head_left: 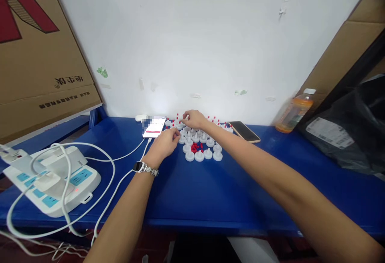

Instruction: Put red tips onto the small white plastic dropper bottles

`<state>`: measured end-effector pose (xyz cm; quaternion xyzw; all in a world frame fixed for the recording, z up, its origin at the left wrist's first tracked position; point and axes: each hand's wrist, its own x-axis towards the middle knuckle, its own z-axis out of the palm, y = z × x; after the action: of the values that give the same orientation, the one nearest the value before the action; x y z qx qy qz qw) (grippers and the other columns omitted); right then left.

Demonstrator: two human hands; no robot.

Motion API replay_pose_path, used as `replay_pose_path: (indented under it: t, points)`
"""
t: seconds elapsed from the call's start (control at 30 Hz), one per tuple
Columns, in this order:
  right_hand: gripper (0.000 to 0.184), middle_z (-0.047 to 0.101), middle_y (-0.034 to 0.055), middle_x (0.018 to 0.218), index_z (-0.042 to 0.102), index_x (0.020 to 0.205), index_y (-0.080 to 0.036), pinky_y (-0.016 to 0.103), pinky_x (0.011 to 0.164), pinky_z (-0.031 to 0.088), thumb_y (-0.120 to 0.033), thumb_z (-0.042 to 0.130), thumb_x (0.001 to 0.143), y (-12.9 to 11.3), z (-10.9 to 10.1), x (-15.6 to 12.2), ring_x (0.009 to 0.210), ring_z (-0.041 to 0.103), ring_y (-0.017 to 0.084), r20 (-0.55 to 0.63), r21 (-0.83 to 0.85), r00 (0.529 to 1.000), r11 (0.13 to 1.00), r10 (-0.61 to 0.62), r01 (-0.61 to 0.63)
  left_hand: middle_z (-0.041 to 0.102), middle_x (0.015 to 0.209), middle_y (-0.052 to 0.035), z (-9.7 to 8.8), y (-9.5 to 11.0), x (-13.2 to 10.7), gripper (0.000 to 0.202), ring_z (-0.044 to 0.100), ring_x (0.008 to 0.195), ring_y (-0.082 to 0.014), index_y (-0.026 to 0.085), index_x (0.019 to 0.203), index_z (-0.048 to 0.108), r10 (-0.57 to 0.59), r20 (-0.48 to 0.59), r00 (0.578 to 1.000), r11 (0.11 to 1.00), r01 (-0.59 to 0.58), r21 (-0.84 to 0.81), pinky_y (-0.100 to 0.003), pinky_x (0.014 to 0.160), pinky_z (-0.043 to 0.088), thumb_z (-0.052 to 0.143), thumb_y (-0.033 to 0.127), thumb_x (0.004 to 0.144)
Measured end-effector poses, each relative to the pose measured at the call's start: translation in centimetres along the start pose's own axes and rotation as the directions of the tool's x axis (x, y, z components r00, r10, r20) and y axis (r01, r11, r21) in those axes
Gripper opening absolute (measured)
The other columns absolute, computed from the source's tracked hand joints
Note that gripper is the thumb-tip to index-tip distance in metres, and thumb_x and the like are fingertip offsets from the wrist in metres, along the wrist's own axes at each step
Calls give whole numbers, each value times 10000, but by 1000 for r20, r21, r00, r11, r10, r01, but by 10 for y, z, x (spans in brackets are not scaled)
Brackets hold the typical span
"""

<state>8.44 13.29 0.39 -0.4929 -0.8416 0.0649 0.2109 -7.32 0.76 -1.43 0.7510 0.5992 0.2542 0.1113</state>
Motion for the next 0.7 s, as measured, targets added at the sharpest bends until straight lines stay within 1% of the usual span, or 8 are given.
replay_pose_path:
  t: [0.1, 0.27, 0.33, 0.4, 0.5, 0.57, 0.63, 0.7]
  points:
    - [269, 746, 88, 962, 729, 933, -198, 338, 843, 468, -422, 632, 821, -13, 5, 6, 930, 667, 245, 30, -77, 1000, 997, 2, 0, 705, 947, -80, 0, -1, 0, 193, 640, 796, -203, 181, 1018, 638, -19, -11, 1000, 1000, 19, 2, -294, 669, 438, 498, 270, 921]
    - [173, 745, 84, 956, 715, 875, -192, 342, 850, 456, -333, 624, 831, -21, 8, 8, 931, 663, 239, 36, -88, 999, 996, 14, -11, 692, 944, -82, 2, -2, 0, 171, 646, 844, -222, 181, 1000, 628, -35, -14, 999, 999, 35, -10, -320, 721, 468, 505, 274, 927]
    - [189, 743, 80, 954, 708, 885, -187, 313, 798, 460, -340, 603, 849, -19, 0, 0, 895, 662, 218, -20, -4, 999, 1000, 28, -28, 672, 1015, -107, 2, -1, 0, 212, 644, 902, -241, 166, 1059, 614, -24, -73, 997, 1000, 24, -11, -347, 766, 486, 513, 303, 932]
    - [176, 738, 68, 862, 689, 854, -172, 279, 731, 457, -326, 605, 847, -16, -11, -15, 801, 656, 184, -88, 191, 994, 981, 62, -44, 619, 1144, -147, 3, 2, -2, 327, 629, 1001, -265, 150, 1181, 567, 8, -176, 984, 1000, -12, -19, -379, 825, 499, 527, 360, 934]
    - [166, 697, 34, 691, 628, 798, -166, 255, 647, 445, -321, 597, 849, -13, -27, -48, 645, 615, 145, -113, 549, 985, 834, 132, -49, 514, 1314, -175, 5, 13, -4, 526, 614, 1049, -262, 165, 1347, 447, 89, -294, 952, 991, -115, -74, -403, 876, 508, 551, 458, 923]
    - [168, 680, 17, 664, 583, 790, -179, 254, 628, 445, -335, 584, 851, -13, -31, -71, 610, 593, 136, -98, 716, 983, 697, 156, -39, 514, 1336, -155, 7, 22, -5, 552, 626, 991, -232, 199, 1378, 411, 155, -296, 943, 972, -199, -123, -393, 860, 516, 553, 478, 924]
    - [175, 653, -6, 642, 534, 785, -199, 253, 620, 440, -353, 555, 864, -12, -30, -92, 596, 573, 131, -103, 804, 980, 595, 168, -17, 598, 1231, -117, 9, 32, -5, 490, 635, 920, -204, 215, 1355, 424, 224, -259, 940, 944, -275, -183, -369, 826, 519, 532, 457, 944]
    - [203, 605, -34, 615, 493, 776, -216, 249, 605, 419, -383, 521, 887, -11, -27, -107, 578, 537, 124, -144, 824, 972, 566, 184, 15, 660, 1075, -78, 11, 40, -6, 400, 638, 883, -189, 214, 1304, 457, 289, -231, 929, 906, -343, -247, -342, 805, 514, 509, 422, 966]
